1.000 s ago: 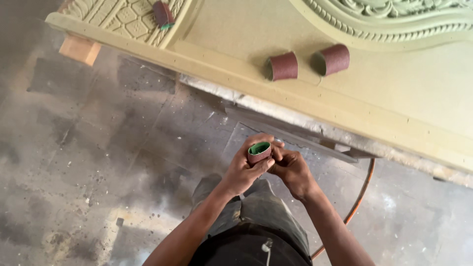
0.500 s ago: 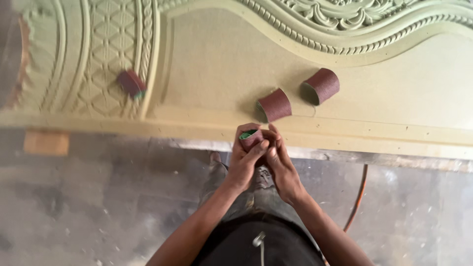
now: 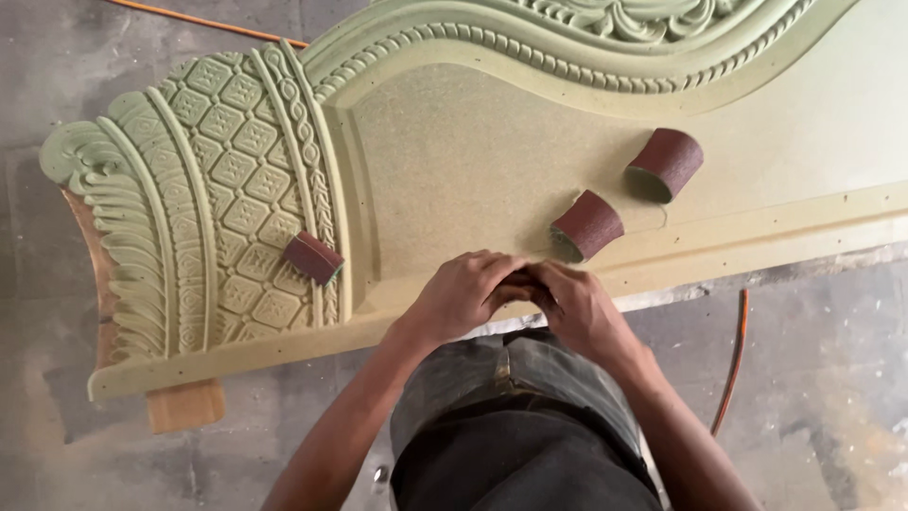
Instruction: The person adjusts a spray gun, applies a coating to a carved wooden headboard, and then handles several pieces of sandpaper.
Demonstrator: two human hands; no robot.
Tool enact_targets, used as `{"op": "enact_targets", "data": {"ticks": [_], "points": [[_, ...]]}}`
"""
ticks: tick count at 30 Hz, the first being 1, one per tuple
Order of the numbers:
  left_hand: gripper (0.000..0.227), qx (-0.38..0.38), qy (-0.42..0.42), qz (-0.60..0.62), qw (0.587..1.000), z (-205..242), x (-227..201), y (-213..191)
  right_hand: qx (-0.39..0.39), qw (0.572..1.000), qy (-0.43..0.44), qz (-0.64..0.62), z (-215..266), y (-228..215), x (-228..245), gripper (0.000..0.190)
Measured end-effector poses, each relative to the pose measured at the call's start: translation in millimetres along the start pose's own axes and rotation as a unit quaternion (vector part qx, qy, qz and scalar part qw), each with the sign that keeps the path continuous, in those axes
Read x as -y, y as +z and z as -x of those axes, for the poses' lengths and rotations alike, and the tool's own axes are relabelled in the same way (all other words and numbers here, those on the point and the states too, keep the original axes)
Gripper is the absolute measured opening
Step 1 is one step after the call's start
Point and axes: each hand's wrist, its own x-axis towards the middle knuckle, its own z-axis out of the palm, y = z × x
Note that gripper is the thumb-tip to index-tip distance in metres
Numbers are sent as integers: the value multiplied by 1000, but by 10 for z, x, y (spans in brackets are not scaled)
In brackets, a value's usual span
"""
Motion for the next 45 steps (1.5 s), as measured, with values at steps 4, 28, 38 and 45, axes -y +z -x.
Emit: {"op": "enact_targets", "data": {"ticks": [4,28,38,45], "points": [[25,-70,-21,83,994,-60,243,160,-62,991,34,-113,-147,40,-14,30],[45,-148,-38,508,848,-647,-122,360,9,911,63,-407,-410,-49,-413,45],[46,-155,-14,550,821,-732,-244,480,-23,954,69,-291,-403,-153,-712,37],[52,-137,-155,648,733,-719,-162,543,50,942,89,-320,-394,-191,-734,46]]}}
